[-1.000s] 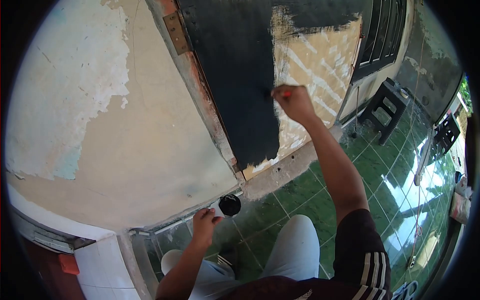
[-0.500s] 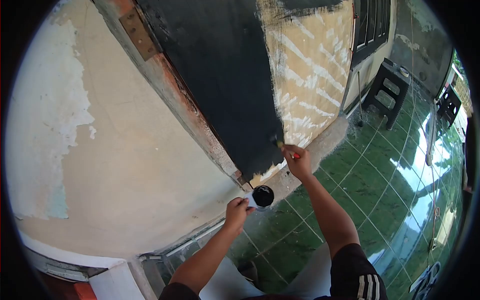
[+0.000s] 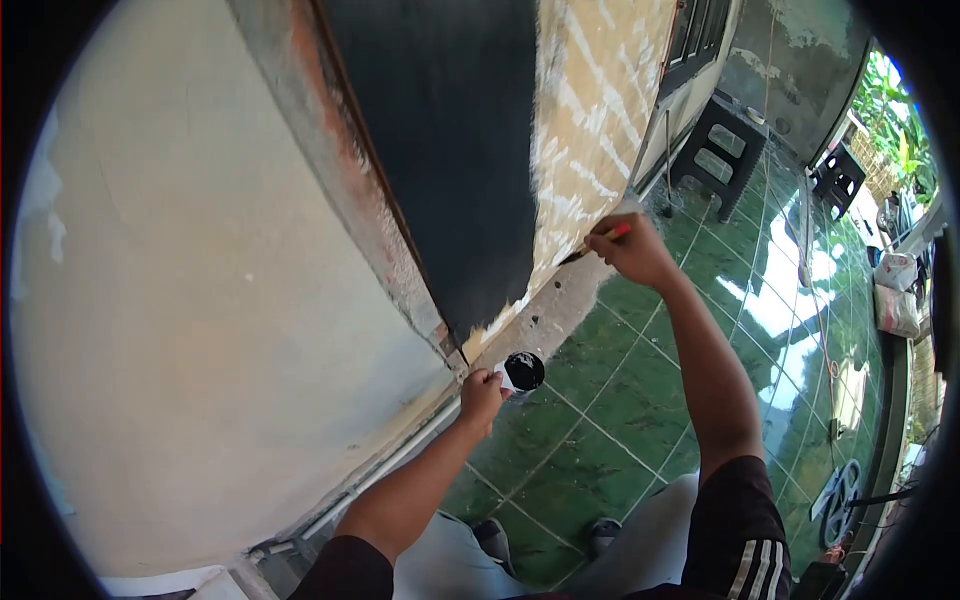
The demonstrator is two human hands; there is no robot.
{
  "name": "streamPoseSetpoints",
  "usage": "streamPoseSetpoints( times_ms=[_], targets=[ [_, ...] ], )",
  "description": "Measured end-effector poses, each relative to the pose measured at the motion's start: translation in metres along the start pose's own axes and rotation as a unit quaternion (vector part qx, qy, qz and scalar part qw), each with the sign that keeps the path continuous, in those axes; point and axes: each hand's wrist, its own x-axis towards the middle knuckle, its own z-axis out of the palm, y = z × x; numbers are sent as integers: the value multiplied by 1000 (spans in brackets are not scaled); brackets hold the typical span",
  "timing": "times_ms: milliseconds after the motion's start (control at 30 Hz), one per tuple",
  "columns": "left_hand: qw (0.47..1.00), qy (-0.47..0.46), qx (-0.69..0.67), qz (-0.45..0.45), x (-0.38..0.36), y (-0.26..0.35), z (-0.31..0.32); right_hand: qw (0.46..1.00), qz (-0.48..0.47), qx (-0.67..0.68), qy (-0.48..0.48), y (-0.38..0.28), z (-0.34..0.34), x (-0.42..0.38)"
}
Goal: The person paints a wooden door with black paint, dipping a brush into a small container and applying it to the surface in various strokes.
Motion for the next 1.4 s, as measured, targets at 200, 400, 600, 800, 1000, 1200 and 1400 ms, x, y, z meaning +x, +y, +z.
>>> streamPoseSetpoints(
  times_ms=[200, 400, 600, 800, 1000, 1200, 1400],
  targets=[
    [997, 45, 39, 38, -16, -7, -13, 992, -23, 39, -121, -37, 19, -15],
    [995, 66, 27, 72, -51, 15, -9, 980, -73, 61, -174, -26, 52, -86],
    [987, 87, 57, 121, -82, 19, 6, 967, -131, 41, -216, -13, 61, -114],
    [986, 86, 74, 122, -95, 16, 8, 944, -225, -36, -238, -4, 87, -107],
    [982, 91, 114, 121, -104, 22, 17, 929, -258, -84, -252, 23, 146, -111],
    [981, 113, 115, 111, -102, 23, 27, 934, -243, -85, -248, 20, 138, -111],
    [979, 112, 117, 127, -90, 21, 29, 917, -264, -140, -265, 43, 156, -110]
  ],
)
